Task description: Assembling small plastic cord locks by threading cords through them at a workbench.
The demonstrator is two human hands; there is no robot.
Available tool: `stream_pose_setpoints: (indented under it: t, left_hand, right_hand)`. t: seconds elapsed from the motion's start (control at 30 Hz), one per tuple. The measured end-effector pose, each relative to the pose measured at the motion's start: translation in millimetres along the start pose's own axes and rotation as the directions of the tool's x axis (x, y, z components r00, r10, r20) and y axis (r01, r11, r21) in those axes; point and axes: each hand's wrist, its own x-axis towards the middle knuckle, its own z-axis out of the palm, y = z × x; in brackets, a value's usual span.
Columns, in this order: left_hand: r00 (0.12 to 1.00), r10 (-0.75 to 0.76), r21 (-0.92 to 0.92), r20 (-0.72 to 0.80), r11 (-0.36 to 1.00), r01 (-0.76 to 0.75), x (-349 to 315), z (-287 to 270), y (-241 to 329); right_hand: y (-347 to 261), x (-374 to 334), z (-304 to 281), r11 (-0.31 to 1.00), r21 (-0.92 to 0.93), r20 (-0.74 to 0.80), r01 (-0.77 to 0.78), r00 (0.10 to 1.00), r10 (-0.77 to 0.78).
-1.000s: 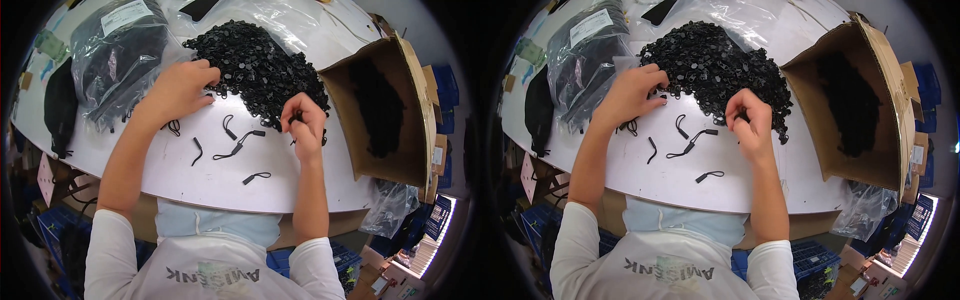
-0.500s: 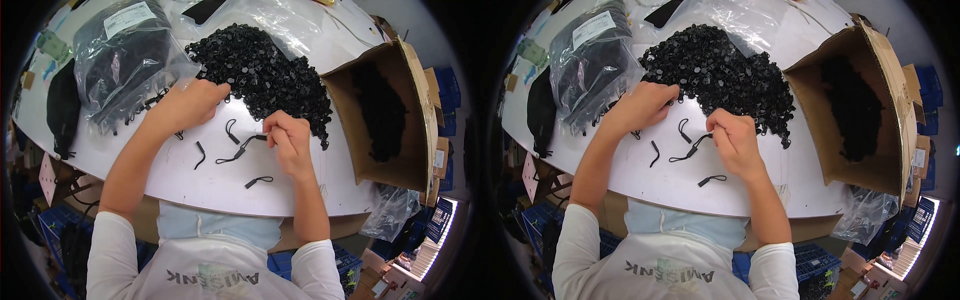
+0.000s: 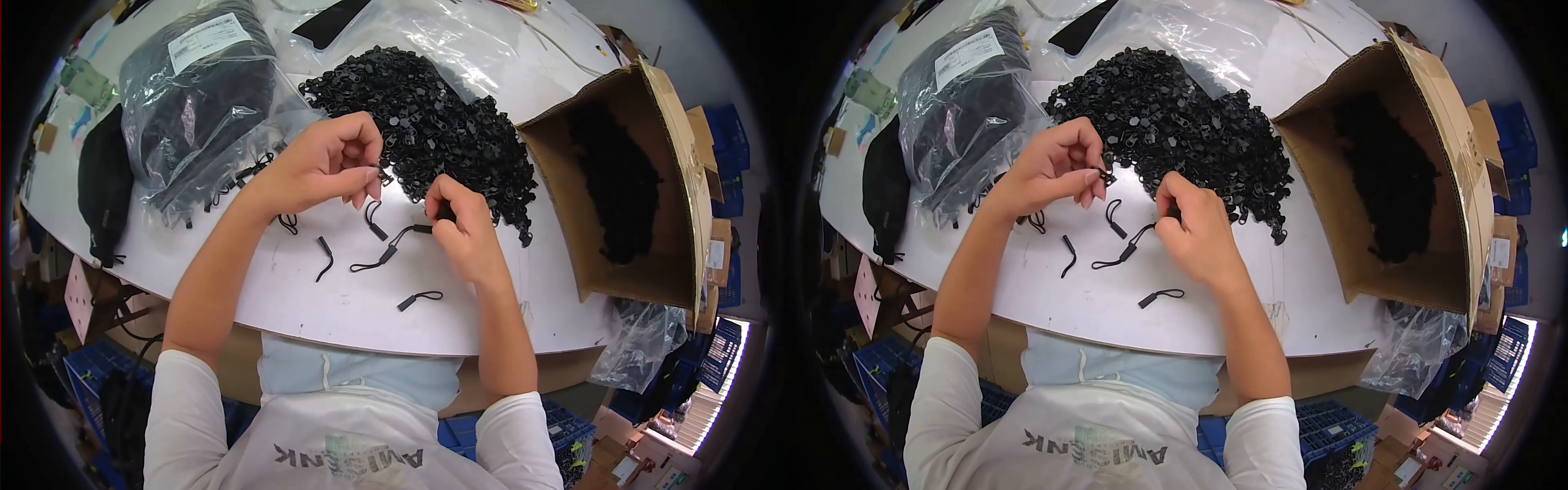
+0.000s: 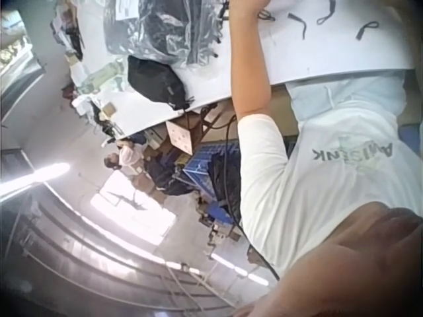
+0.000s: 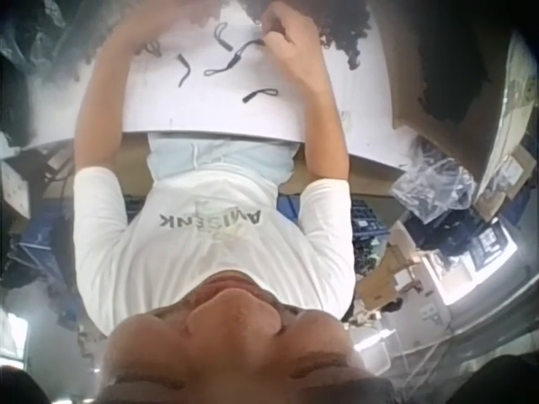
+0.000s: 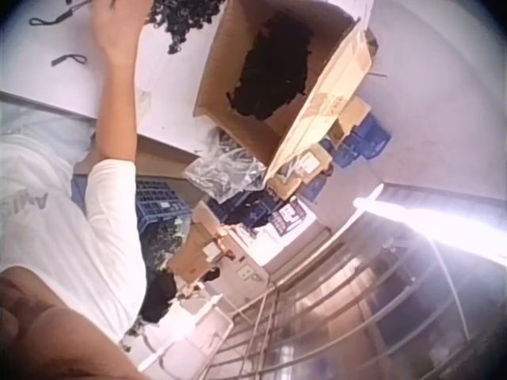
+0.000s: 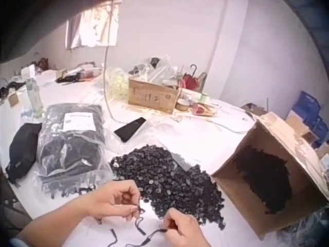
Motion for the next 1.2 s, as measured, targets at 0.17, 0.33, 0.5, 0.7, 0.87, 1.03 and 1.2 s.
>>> stream_pose_setpoints:
  t: [0.17,0.33,0.5,0.7,0.87,1.03,1.2]
  left_hand:
    - [1.0,-0.013,-0.028,-0.012,1.0,0.013,3.9,7.0,-8.5]
    - [1.0,-0.019,0.019,-0.007,1.0,0.019,7.7,15.7,-19.4]
    - [0.999,-0.037,0.137,-0.01,0.99,0.038,7.0,20.2,-16.8]
    - [0.994,0.068,0.265,-0.088,0.963,-0.043,6.1,20.5,-17.6]
    - [0.985,0.153,0.379,-0.074,0.918,-0.114,6.9,15.4,-16.2]
    - [0.984,0.153,0.379,-0.088,0.919,-0.109,7.2,13.6,-17.4]
    - [0.984,0.162,0.415,-0.079,0.903,-0.115,6.6,14.0,-19.5]
  right_hand:
    - [8.5,2.8,0.7,0.976,0.219,-0.036,0.01,0.999,-0.002]
    - [2.1,3.3,-5.5,0.831,0.522,-0.024,-0.19,0.971,0.236]
    - [4.8,3.9,-6.3,0.791,0.594,-0.012,-0.145,0.982,0.189]
    - [0.4,4.5,-0.6,0.787,0.593,-0.054,-0.172,0.966,0.252]
    - [1.0,3.4,2.2,0.857,0.493,-0.109,-0.148,0.967,0.23]
    - [1.0,2.2,6.3,0.911,0.366,-0.027,-0.189,0.977,0.213]
    - [-2.0,1.5,10.1,0.96,0.256,-0.056,-0.118,0.989,0.137]
